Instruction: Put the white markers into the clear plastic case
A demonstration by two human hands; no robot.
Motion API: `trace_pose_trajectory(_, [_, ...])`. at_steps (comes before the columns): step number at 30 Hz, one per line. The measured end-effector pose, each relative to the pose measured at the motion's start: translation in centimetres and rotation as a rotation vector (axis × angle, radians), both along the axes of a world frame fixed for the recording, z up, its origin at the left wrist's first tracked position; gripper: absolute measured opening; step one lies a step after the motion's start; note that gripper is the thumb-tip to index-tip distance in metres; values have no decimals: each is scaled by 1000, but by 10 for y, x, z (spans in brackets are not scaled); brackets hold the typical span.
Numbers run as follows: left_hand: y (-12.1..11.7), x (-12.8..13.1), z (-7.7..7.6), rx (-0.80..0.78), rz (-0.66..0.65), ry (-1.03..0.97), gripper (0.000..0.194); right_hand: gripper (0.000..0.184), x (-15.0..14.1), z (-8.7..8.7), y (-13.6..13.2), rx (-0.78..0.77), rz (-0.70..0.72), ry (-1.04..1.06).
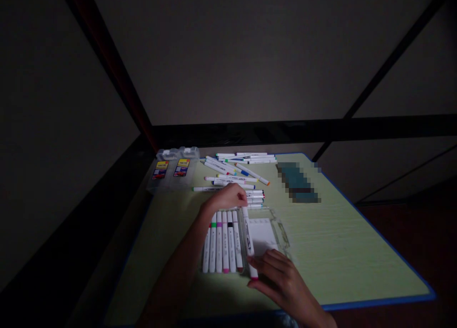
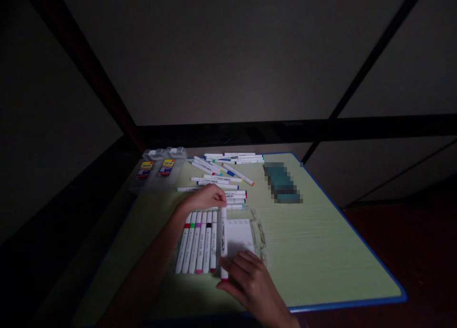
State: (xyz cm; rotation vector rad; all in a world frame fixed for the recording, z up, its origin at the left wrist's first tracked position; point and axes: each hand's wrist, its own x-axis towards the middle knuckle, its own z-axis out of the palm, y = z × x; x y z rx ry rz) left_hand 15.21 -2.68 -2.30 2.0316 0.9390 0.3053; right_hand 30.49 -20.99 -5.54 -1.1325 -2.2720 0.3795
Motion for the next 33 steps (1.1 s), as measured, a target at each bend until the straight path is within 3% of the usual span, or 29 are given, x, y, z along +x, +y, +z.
trace_pose_trajectory(7, [5, 0, -3, -124, 66, -201, 7, 28, 7, 5, 4, 50, -26, 48])
trace_pose_trajectory(14, [9, 2, -7, -67, 190, -296, 20, 23, 19, 25, 17, 84, -138, 148])
trace_pose_trajectory(22, [8, -1, 13, -64, 438, -446, 18, 20, 31, 37, 36, 116, -242, 222])
trace_pose_trajectory(27, [14, -9, 16, -55, 577, -508, 18, 17, 35, 49, 56, 172, -326, 268])
trace_pose_trajectory(30, [19, -17, 16, -23, 625, -496, 20, 17, 39, 49, 75, 179, -434, 351])
trace_pose_trajectory(33, [21, -24, 17, 18, 641, -482, 18, 24, 45, 37, 98, 95, -547, 549])
